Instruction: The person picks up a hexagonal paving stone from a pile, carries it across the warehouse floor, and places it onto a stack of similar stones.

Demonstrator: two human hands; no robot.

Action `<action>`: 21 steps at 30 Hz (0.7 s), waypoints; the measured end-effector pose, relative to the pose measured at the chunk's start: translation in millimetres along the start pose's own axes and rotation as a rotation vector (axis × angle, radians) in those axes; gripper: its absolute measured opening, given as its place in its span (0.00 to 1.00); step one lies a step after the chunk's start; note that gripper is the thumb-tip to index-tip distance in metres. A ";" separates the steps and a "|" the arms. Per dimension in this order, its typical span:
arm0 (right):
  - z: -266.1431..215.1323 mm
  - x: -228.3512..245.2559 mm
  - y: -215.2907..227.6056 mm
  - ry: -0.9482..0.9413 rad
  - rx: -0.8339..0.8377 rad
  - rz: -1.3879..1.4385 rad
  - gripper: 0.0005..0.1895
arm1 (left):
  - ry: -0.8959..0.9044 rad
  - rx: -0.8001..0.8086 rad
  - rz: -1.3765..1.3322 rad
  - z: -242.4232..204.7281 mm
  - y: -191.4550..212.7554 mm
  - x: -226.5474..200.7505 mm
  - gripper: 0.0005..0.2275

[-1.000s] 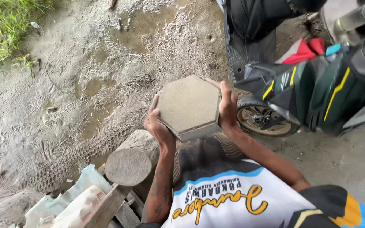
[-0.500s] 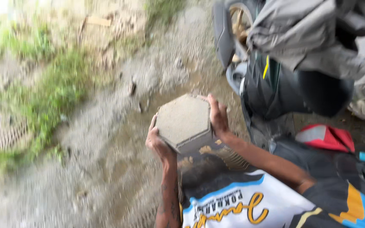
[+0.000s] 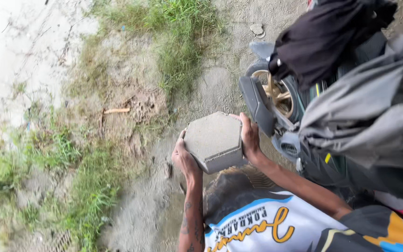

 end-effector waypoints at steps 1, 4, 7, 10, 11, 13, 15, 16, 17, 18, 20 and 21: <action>25.1 33.8 -14.9 -0.013 -0.006 -0.004 0.30 | 0.001 0.001 0.004 34.6 -23.8 -1.6 0.17; 122.5 87.9 -51.2 0.011 -0.021 -0.024 0.29 | 0.007 0.040 0.013 109.8 -106.6 -45.3 0.18; 174.8 134.3 -75.1 -0.023 -0.037 -0.078 0.29 | 0.067 0.070 0.026 163.4 -162.1 -73.2 0.18; 267.8 154.7 -92.2 0.003 -0.089 -0.066 0.30 | 0.049 0.127 0.007 234.4 -237.4 -83.5 0.18; 292.4 146.3 -95.0 -0.007 -0.118 -0.055 0.30 | 0.049 0.133 0.045 250.7 -253.6 -86.4 0.18; 359.0 142.5 -97.3 -0.028 -0.152 -0.055 0.30 | 0.067 0.162 0.047 295.6 -304.4 -84.1 0.17; 418.0 178.0 -100.5 -0.029 -0.191 -0.054 0.29 | 0.077 0.200 0.032 331.7 -369.6 -95.4 0.17; 440.8 216.0 -103.7 -0.016 -0.203 -0.098 0.31 | 0.121 0.206 0.017 344.0 -406.4 -108.7 0.17; 451.7 251.1 -113.3 -0.028 -0.218 -0.133 0.33 | 0.172 0.210 0.029 355.3 -433.2 -128.1 0.18; 468.8 260.1 -117.7 -0.049 -0.236 -0.121 0.33 | 0.182 0.225 0.054 379.3 -450.0 -126.6 0.18; 521.7 285.9 -108.5 -0.032 -0.301 -0.077 0.32 | 0.128 0.353 0.130 422.6 -507.5 -114.4 0.16; 540.9 308.7 -106.6 -0.016 -0.320 -0.077 0.32 | 0.128 0.374 0.118 442.5 -534.0 -114.4 0.16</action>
Point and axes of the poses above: each hand's wrist, its own z-axis towards the middle knuckle, its own y-axis out of the back of the hand, x = y × z, the point moved 3 cm from there along z, towards the middle knuckle, and after that the axes turned 3 degrees about -z, right-handed, at the moved point
